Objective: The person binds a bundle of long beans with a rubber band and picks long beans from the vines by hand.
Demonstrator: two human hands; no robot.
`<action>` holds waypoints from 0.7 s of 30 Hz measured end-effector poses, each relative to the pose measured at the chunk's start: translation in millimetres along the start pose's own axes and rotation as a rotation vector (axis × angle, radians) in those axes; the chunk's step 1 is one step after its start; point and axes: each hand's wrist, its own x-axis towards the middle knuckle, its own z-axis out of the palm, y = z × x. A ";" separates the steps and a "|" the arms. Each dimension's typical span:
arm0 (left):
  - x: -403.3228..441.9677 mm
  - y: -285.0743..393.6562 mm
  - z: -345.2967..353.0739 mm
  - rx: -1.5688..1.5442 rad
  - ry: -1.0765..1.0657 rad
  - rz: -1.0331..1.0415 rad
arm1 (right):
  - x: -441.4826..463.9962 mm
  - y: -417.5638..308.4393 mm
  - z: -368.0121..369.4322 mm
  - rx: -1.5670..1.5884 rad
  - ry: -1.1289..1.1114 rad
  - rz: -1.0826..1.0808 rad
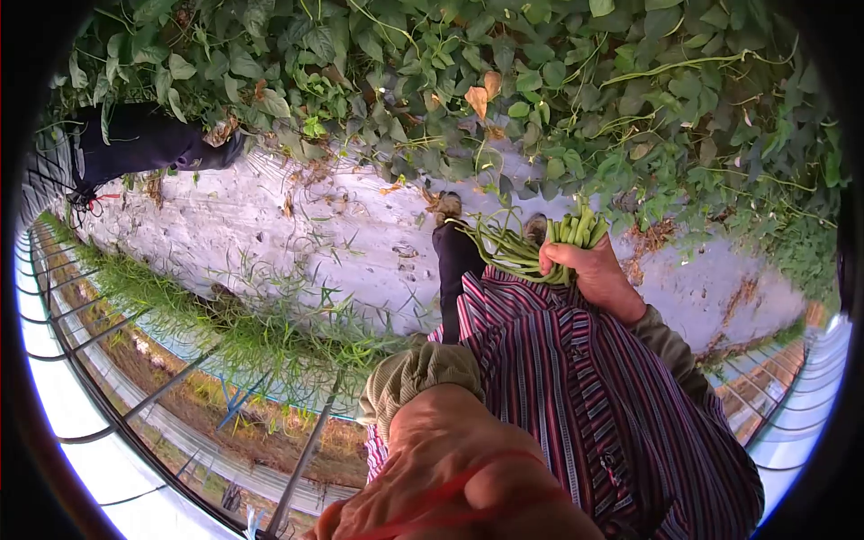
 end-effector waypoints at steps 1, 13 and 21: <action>-3.7 -5.0 9.8 0.015 0.007 0.002 | -2.2 2.8 -10.3 0.005 -0.011 -0.007; -28.0 -68.8 79.1 0.118 0.182 -0.036 | -27.3 23.4 -111.2 -0.112 -0.108 0.185; -91.7 -151.9 -11.0 0.163 0.737 -0.600 | 26.2 38.0 -53.5 -0.100 -0.119 0.328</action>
